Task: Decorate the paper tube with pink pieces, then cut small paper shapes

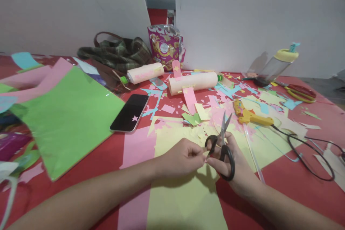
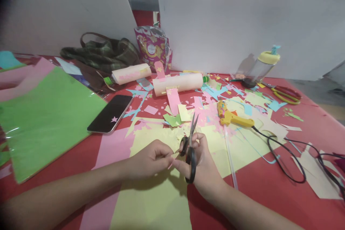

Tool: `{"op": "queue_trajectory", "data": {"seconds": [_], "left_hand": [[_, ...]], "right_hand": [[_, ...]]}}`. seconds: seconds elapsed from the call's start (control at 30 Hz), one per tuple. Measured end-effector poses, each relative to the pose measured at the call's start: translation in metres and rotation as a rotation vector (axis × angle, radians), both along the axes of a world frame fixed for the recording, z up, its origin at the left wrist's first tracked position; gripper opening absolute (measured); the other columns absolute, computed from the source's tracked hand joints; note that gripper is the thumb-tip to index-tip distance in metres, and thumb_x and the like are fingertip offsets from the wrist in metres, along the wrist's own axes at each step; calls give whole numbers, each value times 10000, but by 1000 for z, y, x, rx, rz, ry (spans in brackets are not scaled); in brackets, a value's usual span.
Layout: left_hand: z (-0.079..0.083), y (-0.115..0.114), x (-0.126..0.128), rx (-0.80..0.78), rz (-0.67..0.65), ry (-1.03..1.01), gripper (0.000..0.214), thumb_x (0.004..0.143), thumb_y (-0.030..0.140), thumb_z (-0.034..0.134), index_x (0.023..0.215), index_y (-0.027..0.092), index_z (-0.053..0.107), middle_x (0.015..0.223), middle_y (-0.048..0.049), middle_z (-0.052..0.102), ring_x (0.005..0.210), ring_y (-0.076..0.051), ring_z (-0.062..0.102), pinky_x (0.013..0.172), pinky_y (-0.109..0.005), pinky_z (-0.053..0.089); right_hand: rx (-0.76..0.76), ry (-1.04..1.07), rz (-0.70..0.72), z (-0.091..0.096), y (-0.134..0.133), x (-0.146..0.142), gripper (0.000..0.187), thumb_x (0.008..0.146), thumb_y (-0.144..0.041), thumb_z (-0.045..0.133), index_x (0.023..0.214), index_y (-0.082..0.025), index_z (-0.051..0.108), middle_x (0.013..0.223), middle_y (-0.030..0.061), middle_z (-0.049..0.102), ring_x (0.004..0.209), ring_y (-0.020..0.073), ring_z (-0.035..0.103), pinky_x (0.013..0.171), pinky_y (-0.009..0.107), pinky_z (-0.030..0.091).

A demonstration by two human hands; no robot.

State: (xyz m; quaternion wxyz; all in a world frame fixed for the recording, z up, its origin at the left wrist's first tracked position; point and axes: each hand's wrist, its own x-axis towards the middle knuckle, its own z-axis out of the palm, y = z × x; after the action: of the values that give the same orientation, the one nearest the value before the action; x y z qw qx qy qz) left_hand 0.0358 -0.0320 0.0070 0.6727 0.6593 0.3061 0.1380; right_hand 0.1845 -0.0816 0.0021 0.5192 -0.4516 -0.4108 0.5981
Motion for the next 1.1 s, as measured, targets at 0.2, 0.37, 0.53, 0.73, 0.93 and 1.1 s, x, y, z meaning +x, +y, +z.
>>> {"op": "queue_trajectory", "data": {"seconds": [0.2,0.37,0.53,0.73,0.93,1.1], "left_hand": [[2,3,0,42,-77,42,276,716,198,406,461,150,313,450,68,226,421,-39,220,402,-203,169],[3,5,0,50,-77,17,270,710,188,406,459,149,315,455,67,227,431,-43,220,409,-203,176],[3,5,2,60,44,15,228,721,191,383,500,137,405,478,52,314,462,-55,280,434,-194,226],[4,8,2,163,213,72,259,765,226,333,523,149,382,496,52,313,476,-64,314,456,-189,265],[5,5,2,469,43,119,274,798,275,361,591,136,473,551,35,415,509,-63,361,498,-190,291],[4,2,3,514,24,83,325,835,244,295,557,139,426,526,38,402,483,-53,361,487,-184,287]], "right_hand": [[-20,-76,24,2,2,-1,417,614,-69,595,822,-256,286,768,-48,474,641,85,500,548,192,391],[-45,-99,42,9,4,-2,446,579,-43,598,808,-254,279,726,-64,476,590,70,493,506,167,374],[-55,-105,38,7,2,-2,441,592,-60,621,800,-250,282,717,-71,467,570,57,487,496,153,378],[-41,-99,-75,1,3,0,358,655,-139,616,804,-250,310,731,-71,464,542,40,455,477,139,372],[-31,-67,-107,-1,2,1,362,653,-159,626,806,-255,312,765,-62,467,550,49,449,472,153,365],[-53,-43,-98,-5,3,1,366,653,-183,638,818,-258,319,768,-58,474,575,63,458,503,174,368]]}}
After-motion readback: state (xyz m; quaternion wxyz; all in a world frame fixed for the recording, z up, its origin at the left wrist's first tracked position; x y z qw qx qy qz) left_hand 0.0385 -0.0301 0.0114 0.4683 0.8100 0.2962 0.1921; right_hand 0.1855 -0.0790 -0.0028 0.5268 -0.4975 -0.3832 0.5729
